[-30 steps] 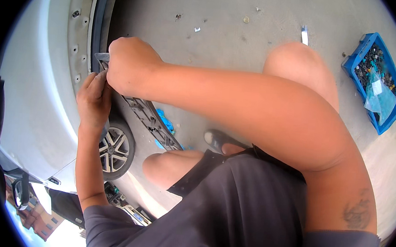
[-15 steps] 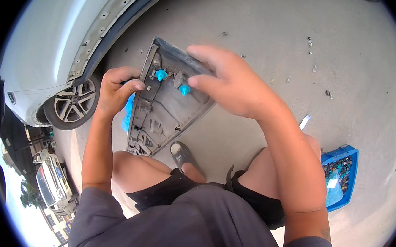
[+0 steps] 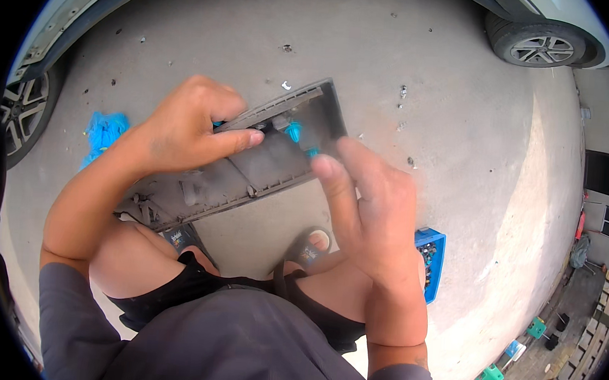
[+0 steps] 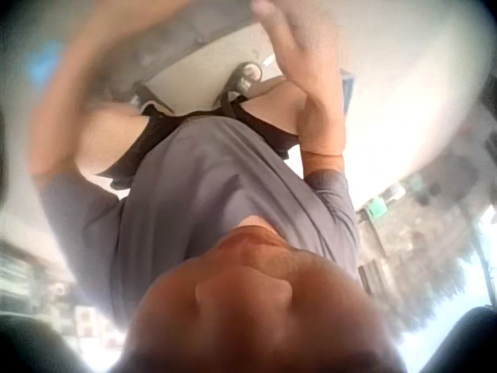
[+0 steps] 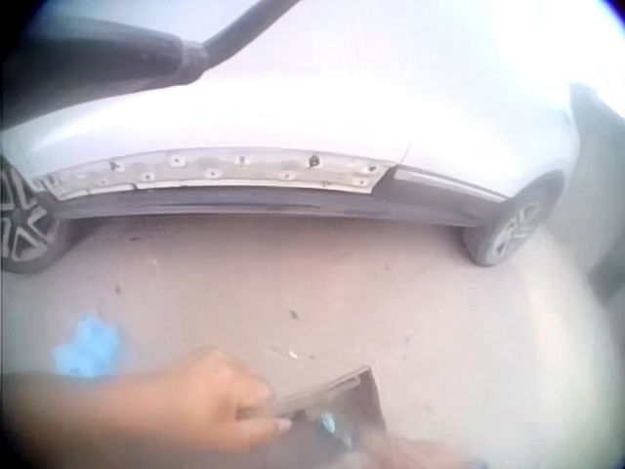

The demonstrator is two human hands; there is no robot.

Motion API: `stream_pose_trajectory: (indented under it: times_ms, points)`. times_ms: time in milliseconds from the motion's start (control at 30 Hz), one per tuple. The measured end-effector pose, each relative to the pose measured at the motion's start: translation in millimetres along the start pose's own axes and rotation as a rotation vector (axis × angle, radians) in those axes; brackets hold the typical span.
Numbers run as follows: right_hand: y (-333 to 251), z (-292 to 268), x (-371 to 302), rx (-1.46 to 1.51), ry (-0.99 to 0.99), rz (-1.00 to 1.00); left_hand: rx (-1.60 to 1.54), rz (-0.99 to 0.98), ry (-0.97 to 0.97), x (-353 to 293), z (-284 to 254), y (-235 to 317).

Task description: The person inserts blue plastic fasteners into a long gray plastic trim piece, then aligns and snaps the trim onto the lower edge of a white car bumper. The person uses a wrench to tighten a bolt near the front wheel arch.

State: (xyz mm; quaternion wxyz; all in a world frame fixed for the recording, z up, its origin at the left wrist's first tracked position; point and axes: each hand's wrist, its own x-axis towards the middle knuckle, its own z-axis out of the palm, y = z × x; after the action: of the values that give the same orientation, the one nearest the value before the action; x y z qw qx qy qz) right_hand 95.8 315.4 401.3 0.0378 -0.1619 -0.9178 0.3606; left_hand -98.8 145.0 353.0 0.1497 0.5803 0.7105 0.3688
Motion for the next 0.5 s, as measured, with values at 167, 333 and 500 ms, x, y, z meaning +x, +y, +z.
stream_pose_trajectory:
  times_ms: [167,333,500]
  points:
    - [2,27,1,0.534,-0.208,0.307,0.061,0.049,0.085,-6,5,8]
    - [3,22,5,0.738,-0.214,0.492,0.103,0.087,0.144,-13,10,14]
    - [9,30,11,0.546,-0.162,0.311,0.186,0.099,0.147,-15,17,12]
